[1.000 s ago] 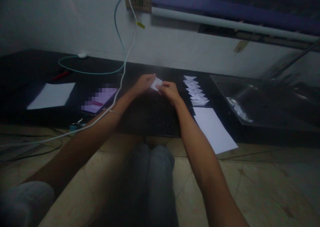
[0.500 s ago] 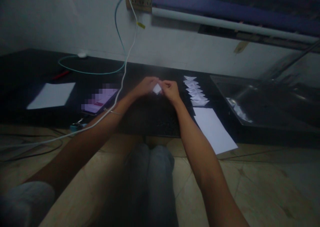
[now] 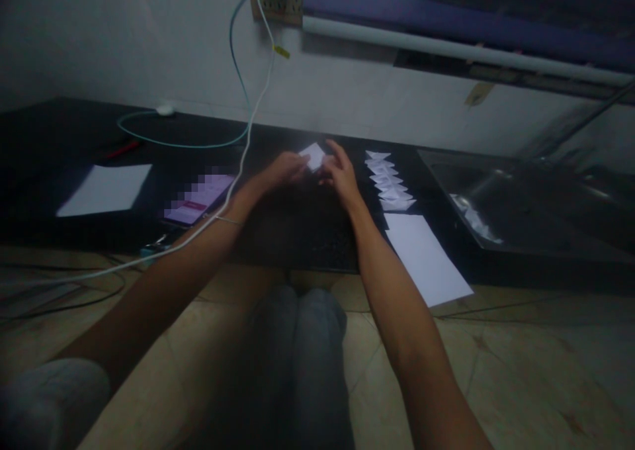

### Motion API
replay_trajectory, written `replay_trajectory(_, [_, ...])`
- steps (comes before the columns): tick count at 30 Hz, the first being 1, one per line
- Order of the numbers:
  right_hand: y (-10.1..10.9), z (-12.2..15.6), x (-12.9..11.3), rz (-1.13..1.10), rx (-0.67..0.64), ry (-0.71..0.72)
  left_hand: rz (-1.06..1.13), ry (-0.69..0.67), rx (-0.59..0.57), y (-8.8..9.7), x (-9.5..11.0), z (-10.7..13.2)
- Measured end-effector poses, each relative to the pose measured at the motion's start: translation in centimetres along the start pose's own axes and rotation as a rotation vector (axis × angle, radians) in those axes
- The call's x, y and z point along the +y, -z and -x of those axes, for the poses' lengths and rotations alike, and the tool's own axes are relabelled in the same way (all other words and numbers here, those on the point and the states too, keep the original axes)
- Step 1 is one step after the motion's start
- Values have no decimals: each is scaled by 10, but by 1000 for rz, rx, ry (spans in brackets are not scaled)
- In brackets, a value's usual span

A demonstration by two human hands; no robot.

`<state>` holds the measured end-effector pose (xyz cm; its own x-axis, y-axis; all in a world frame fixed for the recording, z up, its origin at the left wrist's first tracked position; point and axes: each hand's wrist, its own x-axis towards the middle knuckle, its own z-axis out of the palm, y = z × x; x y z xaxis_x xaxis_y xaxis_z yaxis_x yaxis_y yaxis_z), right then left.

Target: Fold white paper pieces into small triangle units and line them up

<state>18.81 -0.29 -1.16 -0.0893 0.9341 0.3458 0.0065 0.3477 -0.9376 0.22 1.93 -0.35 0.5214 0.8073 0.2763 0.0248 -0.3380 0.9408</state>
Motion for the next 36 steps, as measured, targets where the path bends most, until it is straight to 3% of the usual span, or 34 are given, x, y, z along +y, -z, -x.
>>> replay_trajectory(5, [2,0,5,34,-100,96,17,8,15,2,-5,-3])
replay_trajectory(12, [1,-1,8,10,-3,94,6,-24,149,3,-10,-6])
replay_trajectory(19, [1,-1,5,74,96,66,10,-63,160,4,-10,-7])
replay_trajectory(26, [2,-1,5,130,83,88,-63,-84,257,4,-7,-4])
replay_trajectory(36, [5,-5,9,201,142,119,-130,-104,221,4,-3,-1])
